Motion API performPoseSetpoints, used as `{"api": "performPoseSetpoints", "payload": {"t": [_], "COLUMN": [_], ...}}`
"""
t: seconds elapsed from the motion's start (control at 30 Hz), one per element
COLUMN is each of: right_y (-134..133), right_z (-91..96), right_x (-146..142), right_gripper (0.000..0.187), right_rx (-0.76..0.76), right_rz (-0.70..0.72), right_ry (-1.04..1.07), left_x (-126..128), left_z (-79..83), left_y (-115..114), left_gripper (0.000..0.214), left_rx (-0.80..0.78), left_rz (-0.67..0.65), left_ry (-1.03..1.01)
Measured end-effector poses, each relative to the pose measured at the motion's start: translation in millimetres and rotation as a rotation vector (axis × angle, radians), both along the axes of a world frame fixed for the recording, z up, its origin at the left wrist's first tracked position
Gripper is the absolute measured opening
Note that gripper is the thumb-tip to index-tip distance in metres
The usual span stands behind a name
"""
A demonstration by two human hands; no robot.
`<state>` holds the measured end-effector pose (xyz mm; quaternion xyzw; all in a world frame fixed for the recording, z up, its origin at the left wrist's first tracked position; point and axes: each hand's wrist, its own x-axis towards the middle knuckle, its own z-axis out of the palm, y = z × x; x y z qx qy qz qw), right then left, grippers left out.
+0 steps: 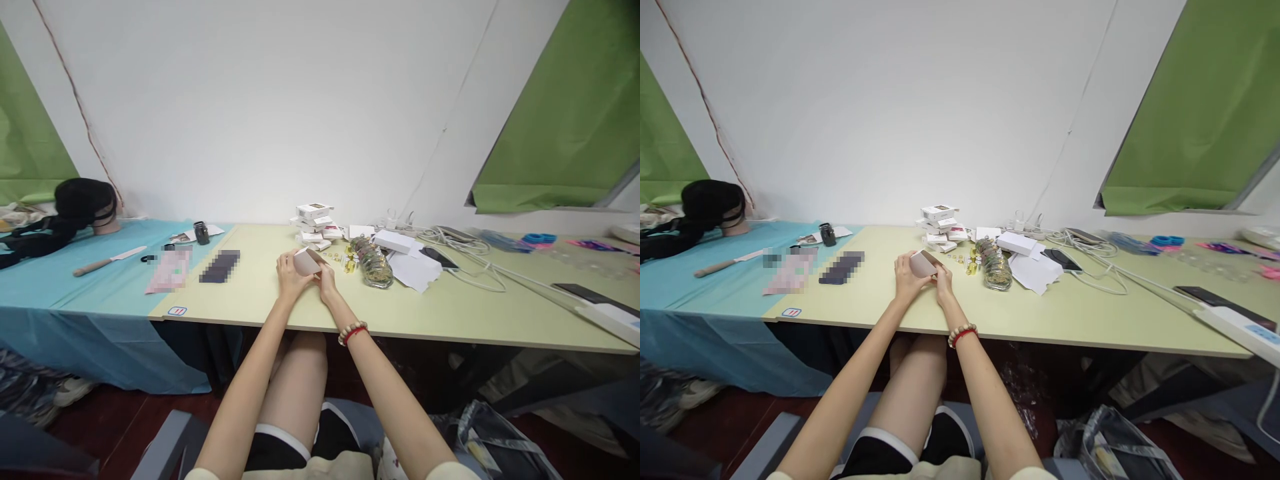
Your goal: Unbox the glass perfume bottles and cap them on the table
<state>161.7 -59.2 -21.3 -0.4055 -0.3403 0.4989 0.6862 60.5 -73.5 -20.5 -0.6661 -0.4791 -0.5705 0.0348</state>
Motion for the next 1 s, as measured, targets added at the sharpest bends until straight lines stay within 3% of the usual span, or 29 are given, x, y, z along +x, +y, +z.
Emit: {"api": "performPoseSetpoints", "payload": {"t": [0.27, 1.0], "right_y": [-1.0, 1.3], "right_z": [1.0, -0.3], "right_x": [-0.4, -0.5], "right_gripper": [0.023, 0.029], "right_rx": [-0.007, -0.03], "right_rz": [0.014, 0.06], "right_ry": [-0.005, 0.034], "left_x": [0.8, 1.4], "left_z": [1.0, 2.3], "left_y": [-0.3, -0.2], "left_gripper": [0.073, 0.078], "left_rx": [0.03, 0.052], "left_rz": [0.025, -0.062], "left_ry": [0.004, -0.015]}}
